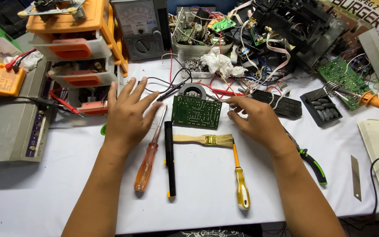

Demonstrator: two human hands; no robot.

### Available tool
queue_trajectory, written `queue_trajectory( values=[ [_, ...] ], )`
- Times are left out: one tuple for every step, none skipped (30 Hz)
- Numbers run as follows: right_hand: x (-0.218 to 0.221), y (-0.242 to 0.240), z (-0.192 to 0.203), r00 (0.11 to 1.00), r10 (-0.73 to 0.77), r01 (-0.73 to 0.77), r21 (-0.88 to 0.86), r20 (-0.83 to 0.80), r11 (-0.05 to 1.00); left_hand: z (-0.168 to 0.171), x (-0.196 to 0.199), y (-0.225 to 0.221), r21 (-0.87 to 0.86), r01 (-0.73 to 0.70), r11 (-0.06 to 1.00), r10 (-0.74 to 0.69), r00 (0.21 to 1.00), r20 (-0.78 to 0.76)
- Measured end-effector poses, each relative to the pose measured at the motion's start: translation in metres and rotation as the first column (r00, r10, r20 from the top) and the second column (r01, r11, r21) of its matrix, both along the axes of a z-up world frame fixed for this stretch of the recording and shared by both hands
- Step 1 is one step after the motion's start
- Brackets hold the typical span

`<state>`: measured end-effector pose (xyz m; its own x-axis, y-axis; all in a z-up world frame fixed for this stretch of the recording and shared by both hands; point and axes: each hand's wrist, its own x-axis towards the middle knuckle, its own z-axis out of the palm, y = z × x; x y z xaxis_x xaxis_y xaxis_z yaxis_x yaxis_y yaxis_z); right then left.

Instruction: Testing and desoldering components on a circuit board using a soldering iron and cleaning with a brush.

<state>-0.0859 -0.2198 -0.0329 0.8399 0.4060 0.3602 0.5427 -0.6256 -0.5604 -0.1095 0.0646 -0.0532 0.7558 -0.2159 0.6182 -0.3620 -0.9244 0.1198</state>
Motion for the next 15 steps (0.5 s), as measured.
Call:
queue_trajectory(
  values=[
    [0.002, -0.001, -0.002, 1.0, 0.001, -0.001, -0.001, 0.0, 1.0, 0.0, 0.001, 0.0, -0.001, -0.001, 1.0, 0.001, 1.0, 0.0],
    [0.003, -0.003, -0.005, 0.999, -0.025, 0.024, 0.009, 0.031, 1.0, 0.0, 0.002, 0.0, -0.061, 0.026, 0.998, -0.027, 0.999, -0.02],
    [0.004, -0.005, -0.007, 0.997, -0.051, 0.05, 0.019, 0.062, 0.999, 0.0, 0.002, 0.0, -0.122, 0.052, 0.991, -0.057, 0.998, -0.038],
    [0.004, -0.006, -0.009, 0.997, -0.052, 0.051, 0.019, 0.061, 0.999, 0.005, -0.001, -0.002, -0.122, 0.053, 0.991, -0.058, 0.998, -0.039],
    [0.005, -0.007, -0.011, 0.994, -0.082, 0.074, 0.114, 0.066, 0.991, 0.011, -0.005, -0.005, -0.189, 0.06, 0.98, -0.076, 0.994, -0.079],
    [0.007, -0.008, -0.011, 0.991, -0.113, 0.096, 0.21, 0.07, 0.973, 0.017, -0.008, -0.007, -0.255, 0.065, 0.965, -0.097, 0.989, -0.115],
    [0.005, -0.005, -0.01, 0.991, -0.115, 0.098, 0.211, 0.072, 0.973, 0.018, -0.007, -0.007, -0.253, 0.067, 0.965, -0.099, 0.989, -0.113],
    [0.004, -0.002, -0.009, 0.995, -0.101, 0.095, 0.328, 0.001, 0.94, 0.017, -0.006, -0.008, -0.192, 0.066, 0.979, -0.083, 0.993, -0.082],
    [0.002, 0.0, -0.008, 0.995, -0.078, 0.1, 0.44, -0.068, 0.892, 0.017, -0.005, -0.009, -0.131, 0.063, 0.989, -0.07, 0.996, -0.05],
    [0.003, 0.0, -0.01, 0.995, -0.081, 0.101, 0.44, -0.064, 0.893, 0.011, -0.003, -0.008, -0.132, 0.067, 0.989, -0.073, 0.996, -0.046],
    [0.005, 0.0, -0.013, 0.992, -0.067, 0.11, 0.472, -0.107, 0.875, 0.005, -0.001, -0.006, -0.069, 0.04, 0.997, -0.043, 0.998, -0.038],
    [0.005, 0.0, -0.016, 0.987, -0.05, 0.121, 0.503, -0.152, 0.856, -0.002, 0.0, -0.005, -0.006, 0.011, 1.0, -0.011, 0.999, -0.03],
    [0.006, 0.001, -0.015, 0.987, -0.053, 0.123, 0.502, -0.15, 0.856, -0.005, 0.002, -0.005, -0.007, 0.014, 1.0, -0.014, 0.999, -0.029],
    [0.006, 0.002, -0.015, 0.982, -0.04, 0.131, 0.523, -0.182, 0.842, -0.008, 0.004, -0.004, 0.014, 0.012, 1.0, -0.012, 1.0, -0.015],
    [0.007, 0.003, -0.015, 0.977, -0.025, 0.14, 0.543, -0.214, 0.828, -0.011, 0.005, -0.004, 0.035, 0.01, 0.999, -0.01, 1.0, -0.001]
  ],
)
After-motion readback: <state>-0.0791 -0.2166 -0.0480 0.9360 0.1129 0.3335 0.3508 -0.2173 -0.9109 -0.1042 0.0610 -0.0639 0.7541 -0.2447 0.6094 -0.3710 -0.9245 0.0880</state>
